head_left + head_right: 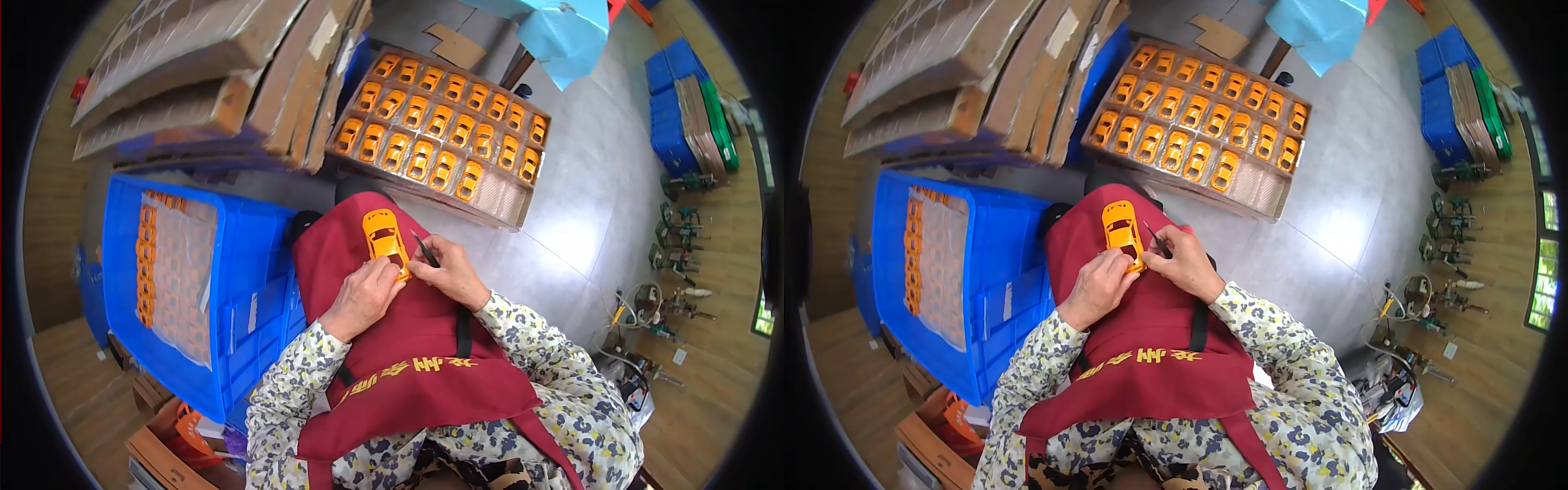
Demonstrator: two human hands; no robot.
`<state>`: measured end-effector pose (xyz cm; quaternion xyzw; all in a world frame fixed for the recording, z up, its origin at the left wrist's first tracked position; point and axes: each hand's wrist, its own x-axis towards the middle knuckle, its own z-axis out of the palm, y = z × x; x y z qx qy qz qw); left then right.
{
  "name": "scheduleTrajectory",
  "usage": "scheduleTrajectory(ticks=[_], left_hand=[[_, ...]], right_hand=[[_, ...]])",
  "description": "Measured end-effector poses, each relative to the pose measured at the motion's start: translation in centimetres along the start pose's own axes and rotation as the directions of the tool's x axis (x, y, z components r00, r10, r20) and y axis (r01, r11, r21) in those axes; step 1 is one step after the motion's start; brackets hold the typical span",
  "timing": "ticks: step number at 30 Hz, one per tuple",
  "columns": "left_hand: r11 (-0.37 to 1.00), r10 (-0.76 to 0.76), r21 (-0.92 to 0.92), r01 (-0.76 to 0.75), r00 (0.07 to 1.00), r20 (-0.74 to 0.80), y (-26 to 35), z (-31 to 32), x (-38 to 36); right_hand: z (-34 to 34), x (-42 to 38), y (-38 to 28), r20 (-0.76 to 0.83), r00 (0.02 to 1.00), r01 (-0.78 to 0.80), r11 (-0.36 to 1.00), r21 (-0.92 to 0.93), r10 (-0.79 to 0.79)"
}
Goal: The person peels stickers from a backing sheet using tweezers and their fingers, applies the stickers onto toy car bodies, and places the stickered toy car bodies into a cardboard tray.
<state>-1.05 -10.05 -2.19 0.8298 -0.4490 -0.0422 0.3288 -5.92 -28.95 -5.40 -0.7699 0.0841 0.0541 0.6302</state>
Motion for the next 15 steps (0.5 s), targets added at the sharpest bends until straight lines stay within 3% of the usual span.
scheduleTrajectory(ticks=[5, 9, 12, 15], left_hand=[[0.999, 0.042, 0.017, -0.044, 0.991, 0.13, 1.1, 0.9, 2.3], [0.992, 0.092, 0.069, -0.109, 0.973, 0.212, 1.2, 2.4, 4.2], [0.993, 0.115, -0.001, -0.12, 0.955, 0.272, 1.2, 2.8, 5.8], [0.988, 0.152, -0.032, -0.149, 0.937, 0.316, 0.8, 3.8, 7.0]], right_hand=[[-1.9, 0.1, -1.0, -0.013, 0.981, -0.186, 0.962, 0.201, 0.192], [-3.2, 0.5, 0.8, -0.098, 0.969, -0.207, 0.962, 0.177, 0.227], [-3.9, 0.4, 2.4, -0.15, 0.978, -0.155, 0.987, -0.042, 0.147], [-4.5, 0.2, 3.0, -0.222, 0.961, -0.167, 0.986, 0.014, 0.166]])
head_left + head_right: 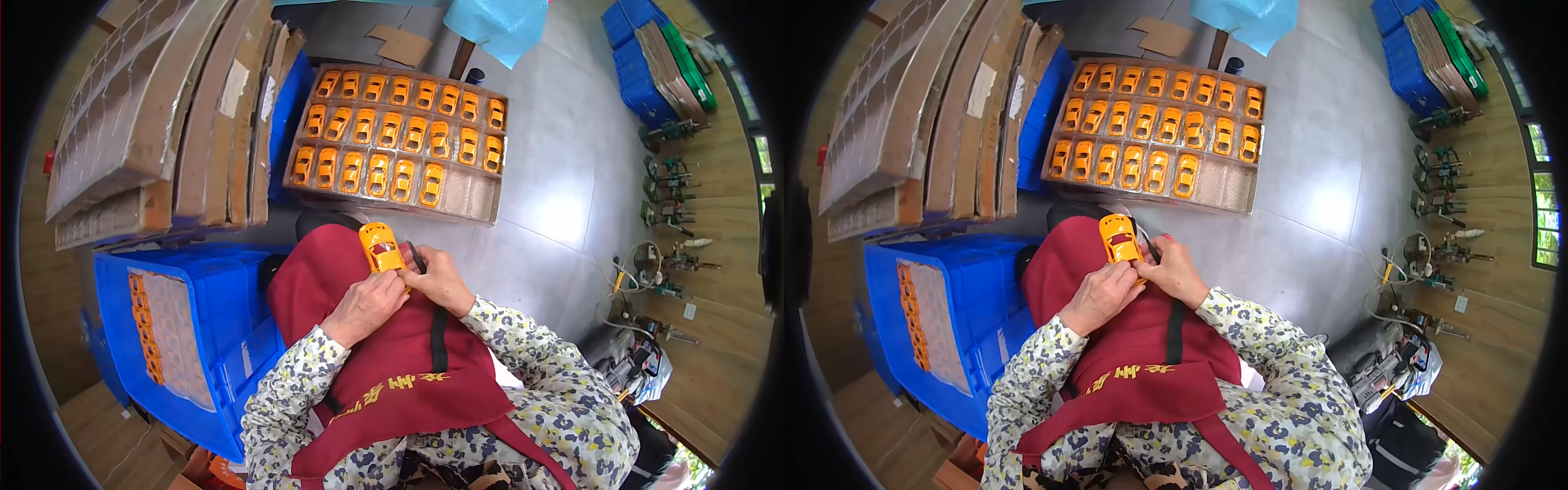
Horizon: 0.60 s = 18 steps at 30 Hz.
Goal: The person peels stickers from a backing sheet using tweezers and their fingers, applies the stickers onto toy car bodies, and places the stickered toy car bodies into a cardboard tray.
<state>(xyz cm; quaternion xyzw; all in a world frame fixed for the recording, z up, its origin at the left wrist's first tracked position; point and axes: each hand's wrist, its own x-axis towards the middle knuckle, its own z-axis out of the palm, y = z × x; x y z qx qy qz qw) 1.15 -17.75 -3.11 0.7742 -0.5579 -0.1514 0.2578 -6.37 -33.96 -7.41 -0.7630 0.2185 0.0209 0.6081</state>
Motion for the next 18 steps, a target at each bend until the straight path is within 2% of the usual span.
scheduleTrajectory(ticks=[2, 5, 6, 9, 11, 13, 15, 16, 18], left_hand=[[1.0, 0.014, -0.015, -0.014, 1.0, 0.021, -0.3, 0.3, 1.1], [0.999, 0.027, 0.027, -0.027, 1.0, -0.001, -0.5, 0.6, 2.6], [0.999, 0.024, 0.021, -0.024, 1.0, -0.004, -0.2, 0.2, 3.0], [0.984, 0.116, -0.105, -0.144, 0.965, -0.234, 1.6, -2.8, 3.6], [0.911, 0.128, -0.35, -0.218, 0.957, -0.262, 4.0, -7.4, 2.9], [0.835, 0.314, -0.317, -0.449, 0.863, -0.395, 6.4, -12.1, 2.7], [0.877, 0.405, -0.089, -0.472, 0.826, -0.391, 9.0, -15.3, 2.1], [0.89, 0.305, -0.157, -0.427, 0.815, -0.492, 9.8, -15.6, 2.4], [0.904, 0.17, -0.227, -0.361, 0.793, -0.584, 10.8, -15.5, 3.2]], right_hand=[[-0.4, 0.4, 0.8, -0.032, 0.999, -0.014, 1.0, 0.022, 0.014], [-1.1, 2.1, 5.0, -0.209, 0.977, -0.002, 0.984, 0.178, 0.04], [-1.9, 2.8, 5.5, -0.206, 0.978, -0.006, 0.985, 0.173, 0.042], [-5.6, 5.8, 8.6, -0.351, 0.936, -0.113, 0.973, -0.201, 0.036], [-7.5, 8.8, 14.6, -0.41, 0.912, -0.145, 0.917, -0.372, -0.022], [-8.7, 11.4, 18.9, -0.427, 0.904, -0.204, 0.85, -0.485, -0.027], [-9.3, 14.0, 21.9, -0.401, 0.916, -0.239, 0.775, -0.585, -0.02], [-9.5, 15.2, 23.6, -0.381, 0.924, -0.234, 0.745, -0.625, -0.029], [-9.7, 17.1, 25.4, -0.341, 0.94, -0.258, 0.703, -0.663, 0.023]])
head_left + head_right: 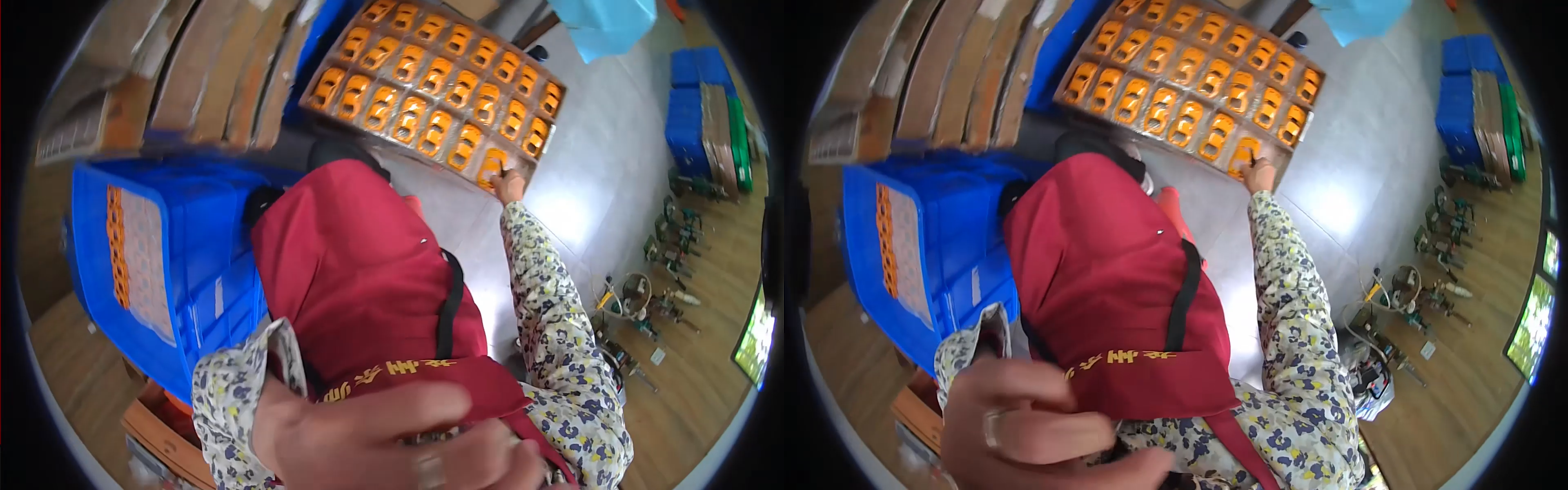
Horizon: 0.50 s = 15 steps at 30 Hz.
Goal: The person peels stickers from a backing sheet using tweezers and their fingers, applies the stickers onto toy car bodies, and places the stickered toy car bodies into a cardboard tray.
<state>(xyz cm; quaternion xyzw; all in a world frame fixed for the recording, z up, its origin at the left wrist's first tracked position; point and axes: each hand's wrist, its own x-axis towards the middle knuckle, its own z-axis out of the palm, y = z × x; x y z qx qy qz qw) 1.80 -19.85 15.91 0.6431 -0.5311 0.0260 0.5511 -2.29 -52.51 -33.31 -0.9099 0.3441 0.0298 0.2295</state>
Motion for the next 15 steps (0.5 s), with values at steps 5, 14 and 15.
scheduleTrajectory(ticks=[5, 14, 15], left_hand=[[0.988, -0.088, -0.134, 0.073, 0.989, -0.115, -0.7, -0.4, 0.4], [0.991, -0.056, -0.127, 0.034, 0.984, -0.171, 1.7, -2.9, -2.1], [0.993, -0.034, -0.121, 0.014, 0.986, -0.164, 2.0, -3.4, -2.5]], right_hand=[[3.0, 2.2, -0.1, 0.012, 0.998, -0.055, 0.995, -0.086, 0.057], [-0.9, 0.1, -2.6, 0.119, 0.992, -0.06, 0.964, 0.26, 0.03], [1.0, 0.5, -1.8, 0.025, 0.997, 0.059, 0.952, 0.301, -0.07]])
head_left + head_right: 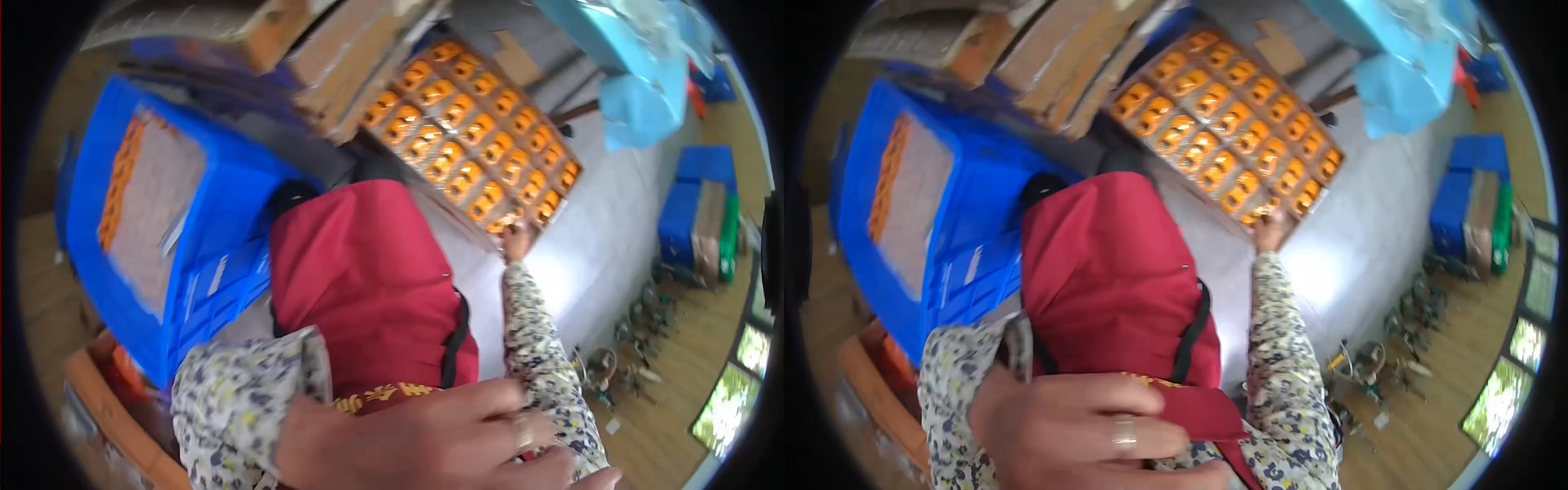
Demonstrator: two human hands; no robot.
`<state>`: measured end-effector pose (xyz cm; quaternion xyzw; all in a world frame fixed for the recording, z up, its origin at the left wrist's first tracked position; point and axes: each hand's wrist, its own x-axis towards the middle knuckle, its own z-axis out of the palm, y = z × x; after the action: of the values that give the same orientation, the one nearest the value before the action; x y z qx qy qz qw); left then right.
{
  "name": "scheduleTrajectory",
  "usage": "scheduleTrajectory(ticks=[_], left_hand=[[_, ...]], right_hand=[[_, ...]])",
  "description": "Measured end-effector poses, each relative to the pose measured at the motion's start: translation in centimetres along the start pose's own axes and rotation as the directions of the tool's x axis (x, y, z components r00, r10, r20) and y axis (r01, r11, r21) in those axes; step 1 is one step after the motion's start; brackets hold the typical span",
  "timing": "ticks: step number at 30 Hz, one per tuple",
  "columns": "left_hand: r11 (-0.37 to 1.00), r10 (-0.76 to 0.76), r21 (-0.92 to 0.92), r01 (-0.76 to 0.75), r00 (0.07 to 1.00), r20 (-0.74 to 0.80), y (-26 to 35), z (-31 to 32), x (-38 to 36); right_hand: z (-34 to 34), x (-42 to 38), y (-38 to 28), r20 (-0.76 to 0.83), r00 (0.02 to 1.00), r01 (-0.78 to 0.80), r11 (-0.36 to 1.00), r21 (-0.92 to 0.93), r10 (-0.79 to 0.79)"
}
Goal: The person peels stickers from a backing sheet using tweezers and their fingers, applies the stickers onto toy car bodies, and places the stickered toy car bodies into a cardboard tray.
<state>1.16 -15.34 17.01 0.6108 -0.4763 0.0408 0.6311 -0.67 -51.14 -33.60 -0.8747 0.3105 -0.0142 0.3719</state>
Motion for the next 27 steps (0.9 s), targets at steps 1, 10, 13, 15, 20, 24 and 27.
scheduleTrajectory(ticks=[1, 10, 13, 15, 20, 24, 27], left_hand=[[1.0, 0.02, -0.003, -0.02, 1.0, 0.018, 0.1, -0.5, -0.4], [0.867, -0.495, 0.088, 0.491, 0.824, 0.276, -5.0, -2.9, -9.2], [0.688, -0.721, 0.072, 0.722, 0.668, 0.187, -7.9, -1.1, -12.5], [0.589, -0.805, 0.11, 0.8, 0.572, 0.157, -9.7, -0.4, -14.3], [0.424, -0.904, 0.132, 0.896, 0.412, 0.113, -13.1, 0.0, -18.2], [0.376, -0.924, 0.134, 0.917, 0.36, 0.125, -14.8, 0.4, -19.5], [0.384, -0.918, 0.163, 0.909, 0.358, 0.167, -15.7, 0.7, -19.2]], right_hand=[[0.2, -0.7, 2.4, -0.096, 0.991, 0.091, 0.996, 0.008, -0.09], [-0.6, -4.8, 0.8, -0.154, 0.946, -0.287, 0.958, 0.006, 0.285], [-0.6, -3.7, -0.1, -0.142, 0.927, -0.347, 0.937, 0.026, 0.347], [0.1, -2.5, 0.3, -0.349, 0.889, -0.35, 0.932, -0.096, 0.298], [1.8, -1.0, -0.5, -0.332, 0.926, -0.214, 0.974, -0.068, 0.181], [3.8, -0.3, -0.8, -0.184, 0.923, -0.357, 0.931, -0.076, 0.338], [4.8, 0.2, -1.6, -0.253, 0.899, -0.394, 0.913, -0.107, 0.358]])
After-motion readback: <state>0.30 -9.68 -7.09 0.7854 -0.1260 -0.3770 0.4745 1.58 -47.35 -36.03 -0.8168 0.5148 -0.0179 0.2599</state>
